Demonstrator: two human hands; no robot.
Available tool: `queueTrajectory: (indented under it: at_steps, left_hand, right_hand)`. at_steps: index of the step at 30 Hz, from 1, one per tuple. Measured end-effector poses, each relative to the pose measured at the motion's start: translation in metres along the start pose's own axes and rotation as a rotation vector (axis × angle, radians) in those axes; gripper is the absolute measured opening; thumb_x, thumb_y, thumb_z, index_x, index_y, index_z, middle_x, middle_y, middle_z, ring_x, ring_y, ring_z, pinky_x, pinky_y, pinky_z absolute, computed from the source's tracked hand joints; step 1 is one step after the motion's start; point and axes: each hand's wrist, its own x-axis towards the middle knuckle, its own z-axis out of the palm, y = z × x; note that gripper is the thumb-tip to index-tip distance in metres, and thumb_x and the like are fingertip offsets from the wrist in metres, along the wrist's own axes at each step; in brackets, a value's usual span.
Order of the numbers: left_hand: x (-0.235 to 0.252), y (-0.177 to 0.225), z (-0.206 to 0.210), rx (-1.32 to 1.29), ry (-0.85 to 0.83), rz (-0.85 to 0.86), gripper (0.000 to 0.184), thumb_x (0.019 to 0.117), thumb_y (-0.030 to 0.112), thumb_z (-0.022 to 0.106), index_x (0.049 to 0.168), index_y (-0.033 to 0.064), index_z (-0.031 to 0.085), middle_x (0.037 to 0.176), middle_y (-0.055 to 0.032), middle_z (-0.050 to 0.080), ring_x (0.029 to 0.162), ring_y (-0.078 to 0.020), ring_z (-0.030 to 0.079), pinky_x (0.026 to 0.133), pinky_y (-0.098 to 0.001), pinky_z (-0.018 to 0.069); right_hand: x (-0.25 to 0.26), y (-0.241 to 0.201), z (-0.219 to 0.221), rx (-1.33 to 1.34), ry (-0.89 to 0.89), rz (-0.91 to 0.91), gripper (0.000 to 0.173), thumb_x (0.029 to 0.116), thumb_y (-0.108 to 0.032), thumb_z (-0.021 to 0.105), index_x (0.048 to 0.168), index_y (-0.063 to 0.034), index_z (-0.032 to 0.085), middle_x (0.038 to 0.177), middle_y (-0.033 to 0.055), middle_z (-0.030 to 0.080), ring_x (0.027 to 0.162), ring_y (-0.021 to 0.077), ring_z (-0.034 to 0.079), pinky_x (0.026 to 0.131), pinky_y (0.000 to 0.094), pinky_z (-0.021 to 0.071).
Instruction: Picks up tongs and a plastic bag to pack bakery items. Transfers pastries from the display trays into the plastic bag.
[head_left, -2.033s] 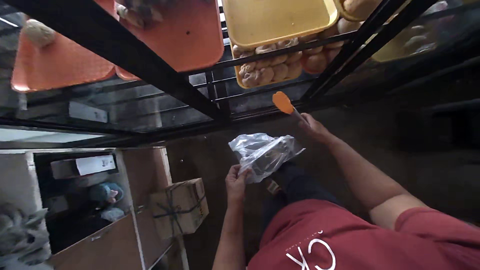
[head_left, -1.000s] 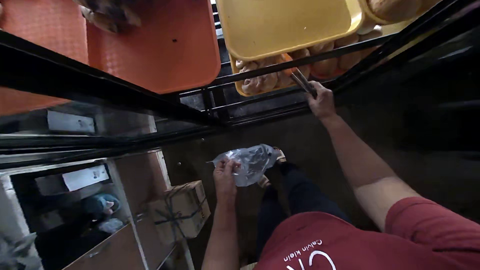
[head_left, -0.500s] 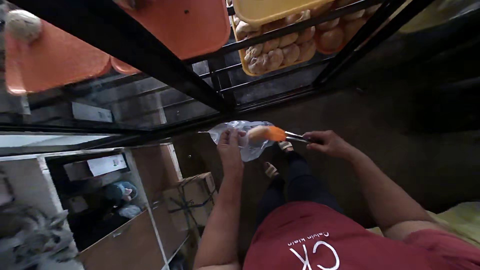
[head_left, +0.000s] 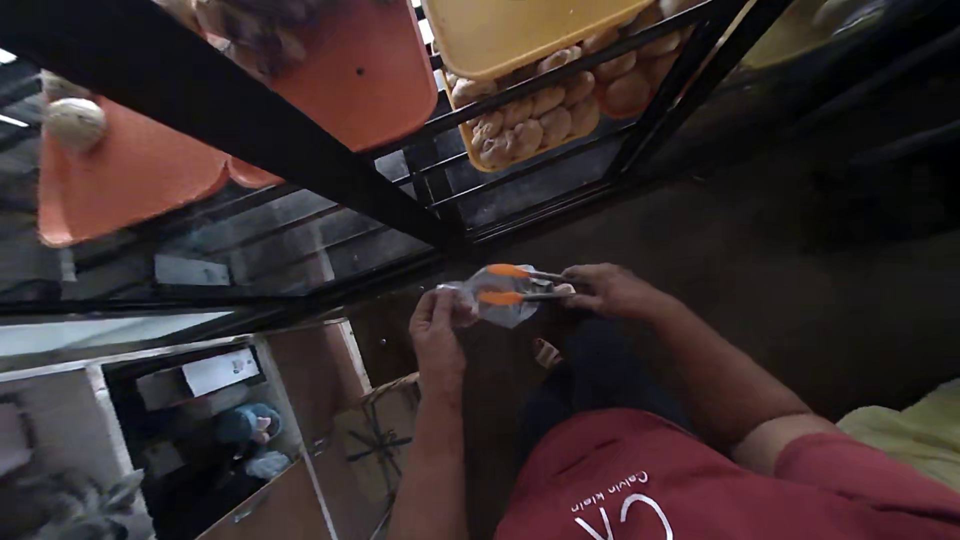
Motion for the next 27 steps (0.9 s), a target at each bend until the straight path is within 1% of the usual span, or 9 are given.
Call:
queueTrajectory:
  at_steps: [1,3,7,10,14,17,21,24,27]
  left_hand:
    - [0.002,-0.001,0.000,0.001,0.004,-0.007,0.023,0.1076,0.007,0.041,0.096,0.0076,0.061,0.071,0.0057,0.067,0.064,-0.0061,0.067,0.068,-0.0242,0.0604]
    - [0.005,-0.005,0.006,-0.028,-0.006,-0.034,0.025,0.1078,0.005,0.038,0.095,0.0058,0.060,0.070,0.0043,0.068,0.066,-0.0079,0.069,0.071,-0.0261,0.0612]
    - [0.006,-0.015,0.022,-0.097,-0.053,-0.070,0.025,0.1068,0.002,0.035,0.096,0.0044,0.058,0.073,0.0022,0.070,0.069,-0.0108,0.071,0.074,-0.0291,0.0623]
    - [0.009,-0.015,0.031,-0.085,-0.051,-0.071,0.022,0.1061,0.001,0.037,0.099,0.0026,0.057,0.074,0.0023,0.070,0.066,-0.0103,0.070,0.069,-0.0276,0.0622]
    - [0.015,-0.010,0.040,-0.028,-0.035,-0.092,0.018,0.1051,0.001,0.039,0.103,0.0012,0.057,0.077,0.0025,0.071,0.065,-0.0090,0.070,0.066,-0.0257,0.0615]
    - [0.021,-0.009,0.047,-0.016,-0.026,-0.087,0.018,0.1044,-0.001,0.040,0.103,0.0005,0.058,0.077,0.0033,0.072,0.065,-0.0080,0.070,0.064,-0.0252,0.0615]
    - [0.026,-0.010,0.051,0.025,-0.043,-0.050,0.017,0.1046,0.000,0.041,0.105,-0.0017,0.058,0.079,0.0017,0.071,0.066,-0.0091,0.070,0.066,-0.0268,0.0616]
    - [0.028,-0.012,0.053,0.025,-0.049,-0.037,0.018,0.1053,0.001,0.040,0.105,-0.0020,0.058,0.080,0.0009,0.071,0.067,-0.0095,0.070,0.067,-0.0272,0.0616]
    - [0.030,-0.017,0.053,0.034,-0.051,-0.026,0.019,0.1053,0.000,0.039,0.105,-0.0023,0.058,0.081,0.0003,0.072,0.066,-0.0095,0.070,0.067,-0.0265,0.0614]
  right_hand:
    - [-0.003,0.008,-0.015,0.085,0.065,-0.012,0.042,0.0968,-0.025,0.072,0.134,-0.0072,0.062,0.107,0.0176,0.071,0.095,0.0329,0.070,0.087,0.0568,0.0557]
    - [0.002,0.017,-0.047,0.169,0.226,0.046,0.042,0.0970,-0.021,0.070,0.135,-0.0038,0.060,0.102,0.0198,0.070,0.088,0.0331,0.069,0.083,0.0562,0.0560]
    - [0.064,0.040,-0.095,0.144,0.523,0.294,0.059,0.0978,-0.027,0.070,0.144,0.0037,0.049,0.116,0.0297,0.065,0.103,0.0447,0.066,0.093,0.0618,0.0514]
    - [0.124,0.057,-0.123,0.096,0.639,0.429,0.063,0.0959,-0.028,0.070,0.144,0.0037,0.047,0.128,0.0311,0.061,0.114,0.0468,0.063,0.097,0.0624,0.0498]
    - [0.181,0.071,-0.150,-0.037,0.647,0.531,0.066,0.0978,-0.032,0.067,0.148,0.0034,0.042,0.138,0.0312,0.055,0.122,0.0468,0.060,0.101,0.0610,0.0491]
    - [0.201,0.077,-0.162,-0.107,0.637,0.519,0.063,0.0993,-0.029,0.063,0.149,0.0026,0.042,0.140,0.0304,0.054,0.125,0.0452,0.059,0.102,0.0600,0.0478]
    - [0.196,0.085,-0.172,-0.132,0.642,0.465,0.053,0.1016,-0.026,0.061,0.145,0.0008,0.049,0.137,0.0280,0.059,0.130,0.0438,0.057,0.108,0.0601,0.0432]
    - [0.179,0.085,-0.168,-0.110,0.664,0.429,0.048,0.1004,-0.024,0.063,0.142,-0.0020,0.054,0.131,0.0257,0.064,0.124,0.0432,0.061,0.103,0.0605,0.0466]
    - [0.155,0.086,-0.155,-0.024,0.680,0.356,0.045,0.0997,-0.023,0.065,0.139,-0.0015,0.057,0.125,0.0264,0.066,0.116,0.0438,0.065,0.099,0.0619,0.0487]
